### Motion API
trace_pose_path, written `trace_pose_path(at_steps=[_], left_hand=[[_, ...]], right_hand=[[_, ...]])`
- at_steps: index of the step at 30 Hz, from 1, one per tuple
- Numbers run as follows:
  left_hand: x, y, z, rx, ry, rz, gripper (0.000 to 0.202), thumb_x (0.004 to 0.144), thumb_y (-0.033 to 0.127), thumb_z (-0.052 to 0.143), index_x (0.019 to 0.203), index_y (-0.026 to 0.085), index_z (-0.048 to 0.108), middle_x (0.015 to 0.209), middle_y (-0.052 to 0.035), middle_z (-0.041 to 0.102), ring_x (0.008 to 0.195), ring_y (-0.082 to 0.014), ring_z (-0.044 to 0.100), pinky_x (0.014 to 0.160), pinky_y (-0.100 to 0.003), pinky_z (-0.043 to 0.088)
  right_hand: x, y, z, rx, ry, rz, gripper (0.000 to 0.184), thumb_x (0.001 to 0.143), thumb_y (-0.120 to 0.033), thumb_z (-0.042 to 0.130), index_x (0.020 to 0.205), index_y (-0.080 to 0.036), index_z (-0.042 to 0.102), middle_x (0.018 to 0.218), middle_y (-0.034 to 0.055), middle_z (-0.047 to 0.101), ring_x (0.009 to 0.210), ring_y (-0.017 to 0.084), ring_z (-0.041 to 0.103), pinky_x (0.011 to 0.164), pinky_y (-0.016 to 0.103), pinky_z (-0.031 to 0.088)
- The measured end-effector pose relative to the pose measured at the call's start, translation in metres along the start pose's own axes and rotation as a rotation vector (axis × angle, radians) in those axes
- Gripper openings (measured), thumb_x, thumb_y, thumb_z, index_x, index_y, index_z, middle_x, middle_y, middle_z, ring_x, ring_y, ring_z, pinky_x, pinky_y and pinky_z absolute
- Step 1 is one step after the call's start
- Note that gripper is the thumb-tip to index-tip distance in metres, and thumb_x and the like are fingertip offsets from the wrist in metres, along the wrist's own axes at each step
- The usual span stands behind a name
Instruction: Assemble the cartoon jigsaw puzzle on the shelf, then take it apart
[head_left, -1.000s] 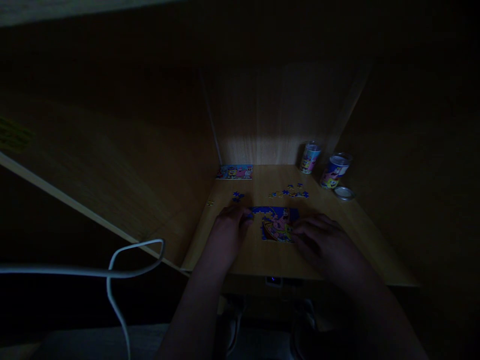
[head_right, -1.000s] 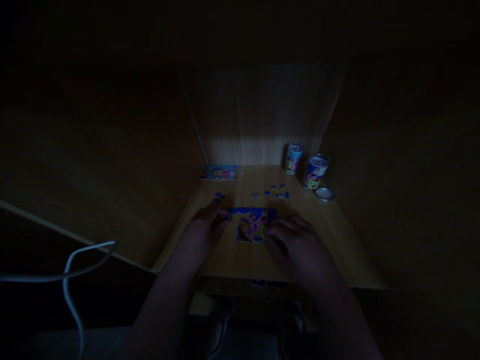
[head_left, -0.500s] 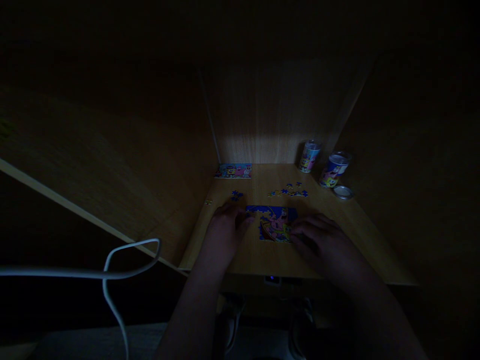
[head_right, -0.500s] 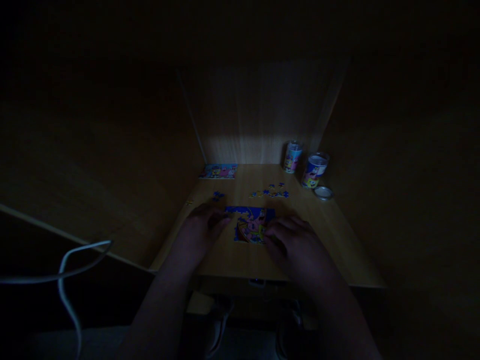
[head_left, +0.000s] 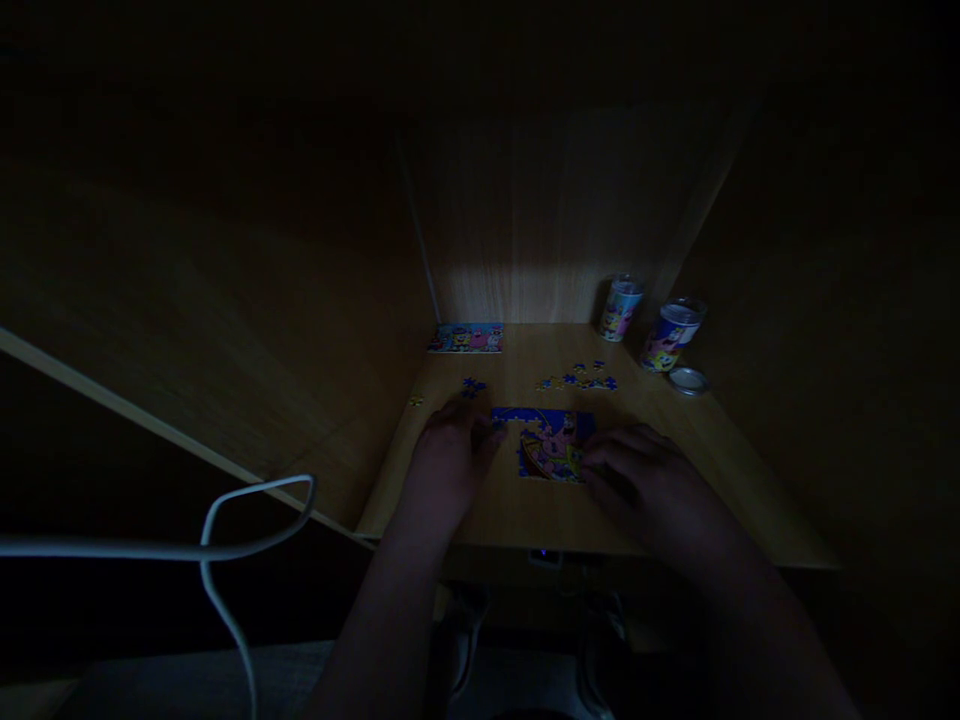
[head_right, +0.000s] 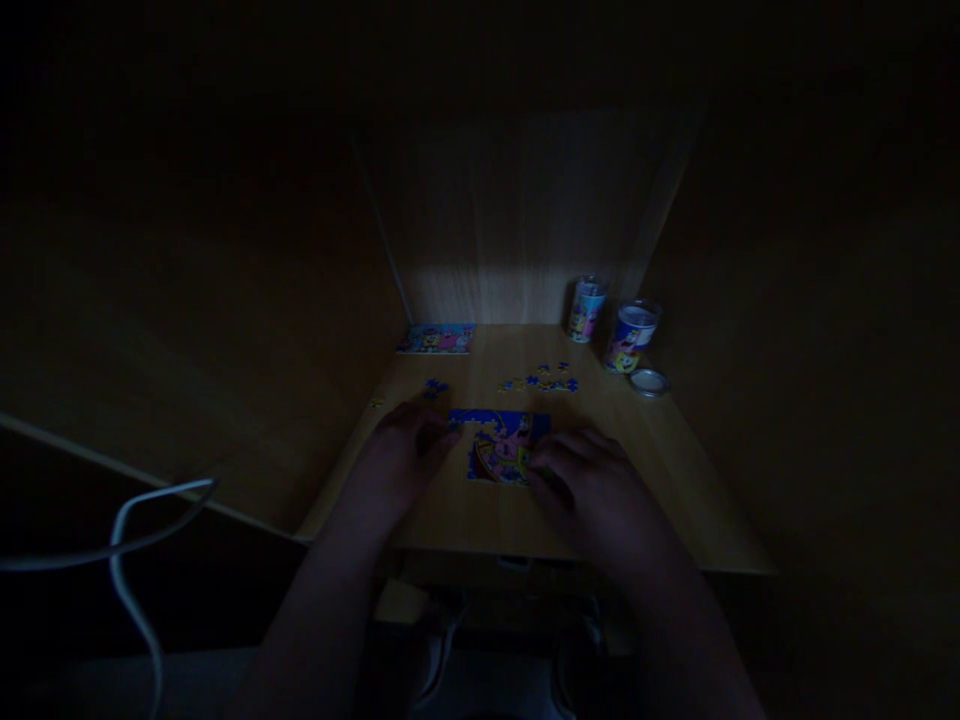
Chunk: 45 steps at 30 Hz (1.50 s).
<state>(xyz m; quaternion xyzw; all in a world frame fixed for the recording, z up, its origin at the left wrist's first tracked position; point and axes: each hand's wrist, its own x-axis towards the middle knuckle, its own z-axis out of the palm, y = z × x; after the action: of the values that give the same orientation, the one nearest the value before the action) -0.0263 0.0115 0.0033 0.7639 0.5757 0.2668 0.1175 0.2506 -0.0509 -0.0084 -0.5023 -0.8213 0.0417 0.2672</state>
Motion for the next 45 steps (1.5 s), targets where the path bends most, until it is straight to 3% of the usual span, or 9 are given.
trace_pose_path(at_steps=[11,16,22,29,38,45], left_hand=[[0.000,0.009,0.004,0.069,0.002,-0.087,0.015,0.104,0.032,0.074,0.099,0.019,0.080,0.104,-0.0102,0.081,0.096,-0.0269,0.076,0.090,-0.038,0.059],[0.000,0.011,0.001,0.052,-0.037,-0.142,0.015,0.105,0.030,0.072,0.098,0.020,0.080,0.108,-0.0095,0.082,0.098,-0.0257,0.077,0.091,-0.036,0.058],[0.000,0.015,-0.002,0.084,-0.001,-0.194,0.016,0.104,0.031,0.073,0.106,0.018,0.081,0.116,-0.0125,0.082,0.103,-0.0271,0.079,0.094,-0.036,0.059],[0.002,0.017,-0.008,0.075,-0.079,-0.244,0.018,0.105,0.028,0.070,0.110,0.020,0.085,0.117,-0.0112,0.085,0.109,-0.0297,0.080,0.095,-0.038,0.059],[0.003,0.019,-0.002,0.138,-0.128,-0.229,0.023,0.108,0.026,0.064,0.119,0.013,0.080,0.128,-0.0189,0.079,0.118,-0.0334,0.076,0.106,-0.044,0.057],[0.000,0.014,0.006,0.177,-0.026,-0.161,0.014,0.107,0.022,0.063,0.113,0.016,0.074,0.120,-0.0173,0.078,0.113,-0.0316,0.076,0.100,-0.042,0.059]], right_hand=[[0.000,-0.001,-0.001,0.013,0.003,0.002,0.010,0.108,-0.023,0.066,0.106,-0.026,0.076,0.117,0.0064,0.081,0.109,0.027,0.073,0.098,0.047,0.059],[0.000,-0.001,0.000,0.010,0.012,0.000,0.008,0.106,-0.022,0.069,0.105,-0.025,0.076,0.117,0.0065,0.081,0.107,0.027,0.073,0.097,0.047,0.059],[-0.001,-0.001,0.000,0.013,0.024,0.001,0.009,0.105,-0.020,0.070,0.104,-0.026,0.076,0.116,0.0059,0.081,0.109,0.029,0.074,0.096,0.048,0.060],[-0.001,0.001,0.002,0.027,0.035,-0.016,0.007,0.106,-0.022,0.070,0.105,-0.026,0.075,0.116,0.0060,0.081,0.108,0.029,0.073,0.097,0.049,0.060],[-0.001,0.003,0.001,0.027,0.040,-0.042,0.007,0.105,-0.022,0.070,0.104,-0.026,0.075,0.114,0.0062,0.082,0.106,0.028,0.074,0.096,0.048,0.060],[-0.002,0.004,0.002,0.022,0.040,-0.037,0.008,0.104,-0.022,0.071,0.103,-0.027,0.077,0.113,0.0067,0.082,0.106,0.028,0.074,0.096,0.047,0.059]])
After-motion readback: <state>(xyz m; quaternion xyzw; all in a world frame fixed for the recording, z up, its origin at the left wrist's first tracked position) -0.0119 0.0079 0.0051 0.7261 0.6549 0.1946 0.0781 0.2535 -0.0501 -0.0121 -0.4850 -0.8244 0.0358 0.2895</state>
